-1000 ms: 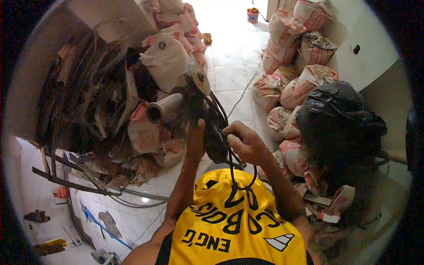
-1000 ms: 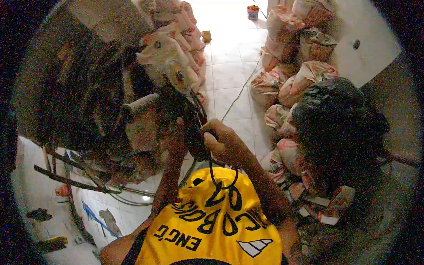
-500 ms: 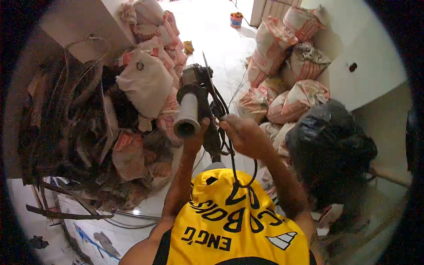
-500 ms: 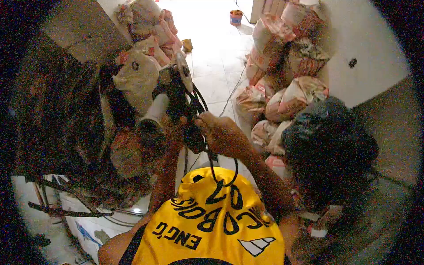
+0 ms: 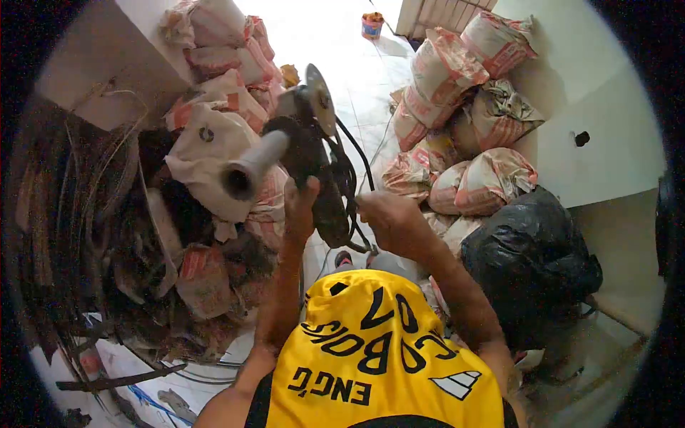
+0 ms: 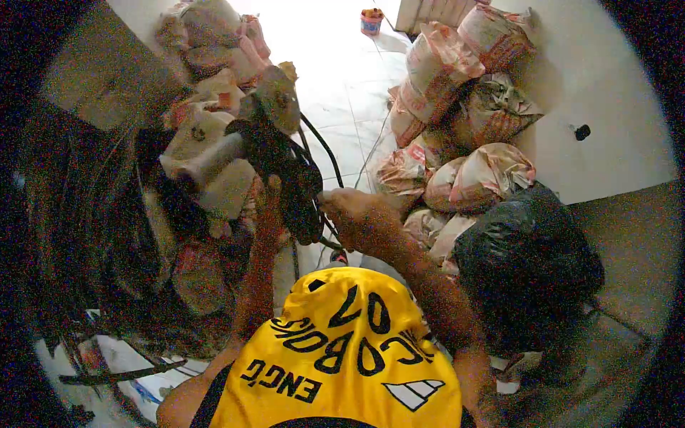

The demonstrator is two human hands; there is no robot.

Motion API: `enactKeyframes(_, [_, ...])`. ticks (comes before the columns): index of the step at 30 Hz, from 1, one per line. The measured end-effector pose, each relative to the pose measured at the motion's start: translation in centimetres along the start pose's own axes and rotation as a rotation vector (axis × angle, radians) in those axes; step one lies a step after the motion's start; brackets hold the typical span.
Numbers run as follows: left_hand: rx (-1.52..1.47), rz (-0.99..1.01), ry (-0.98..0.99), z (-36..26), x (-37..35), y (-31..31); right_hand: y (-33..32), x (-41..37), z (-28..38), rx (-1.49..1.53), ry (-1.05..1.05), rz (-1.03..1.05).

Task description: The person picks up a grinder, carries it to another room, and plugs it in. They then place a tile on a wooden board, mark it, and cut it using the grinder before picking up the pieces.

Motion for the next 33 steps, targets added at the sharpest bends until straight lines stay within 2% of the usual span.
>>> enactKeyframes(1, [-0.116, 0.024, -0.062, 0.0, 2.5, -0.1, -0.4, 0.4, -2.1, -0.061, -0.033, 0.080])
enactKeyframes(2, [-0.185, -0.052, -0.063, -0.4, 3.7, 0.0, -0.5, 0.2, -3.6, -0.128, -0.077, 0.169])
enactKeyframes(4, [-0.310, -0.213, -0.050, -3.2, 6.1, 1.5, -1.3, -0.4, -7.5, -0.091, -0.047, 0.061])
enactKeyframes(9, [-0.157, -0.217, 0.062, -2.9, 12.5, -3.7, -4.0, 2.6, -17.3, 0.125, 0.120, -0.281])
enactKeyframes(10, [-0.070, -0.215, 0.071, -3.0, 13.3, -3.9, -4.1, 4.2, -19.4, 0.085, 0.099, -0.284])
enactKeyframes(12, [-0.093, -0.210, 0.040, -3.3, 15.9, -3.8, -4.7, 9.2, -23.2, -0.004, 0.054, -0.299])
enactKeyframes(14, [0.537, -0.233, 0.185, -1.9, 17.5, -7.1, -4.8, 14.3, -26.0, 0.572, 0.277, -0.137])
enactKeyframes(16, [0.495, -0.202, 0.217, -1.3, 20.7, -7.0, -5.8, 20.2, -26.7, 0.829, 0.251, -0.092])
enactKeyframes(18, [-0.188, -0.107, 0.078, -3.6, 23.6, -4.1, -7.9, 25.1, -26.1, 0.922, 0.100, 0.003])
enactKeyframes(19, [-0.003, -0.020, 0.056, -4.8, 24.7, -2.9, -7.7, 27.1, -26.3, 0.968, 0.022, -0.008])
enactKeyframes(20, [-0.021, -0.048, 0.057, -4.9, 25.9, -2.8, -7.9, 29.1, -26.9, 1.007, -0.058, -0.014])
enactKeyframes(22, [-0.025, -0.087, 0.071, -4.9, 27.8, -3.7, -9.2, 32.3, -27.4, 0.918, -0.076, 0.041])
enactKeyframes(23, [-0.009, -0.102, 0.071, -5.0, 28.6, -4.2, -9.4, 33.8, -28.0, 0.940, -0.157, 0.020])
enactKeyframes(26, [0.104, -0.104, 0.067, -4.8, 31.6, -6.1, -11.7, 37.9, -29.3, 0.989, 0.038, 0.124])
enactKeyframes(28, [0.131, -0.108, 0.062, -5.0, 34.9, -7.1, -12.6, 41.3, -32.5, 0.927, 0.044, -0.026])
enactKeyframes(30, [0.136, -0.107, 0.055, -5.5, 39.2, -8.3, -12.2, 46.1, -38.7, 0.991, 0.098, -0.073])
enactKeyframes(32, [0.131, -0.099, 0.045, -6.0, 43.9, -9.8, -16.7, 51.1, -42.5, 0.796, 0.167, -0.187])
enactKeyframes(33, [0.130, -0.094, 0.044, -6.3, 46.4, -10.7, -20.1, 53.2, -43.1, 0.782, 0.130, -0.248])
Point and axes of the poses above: each hand's wrist, its own x-axis towards the middle knuckle, its own y-axis out of the palm, z = x × y, the point moved 2 cm from there along x, towards the middle knuckle, and after that the axes turned 9 degrees about z, right-handed, at the moved point
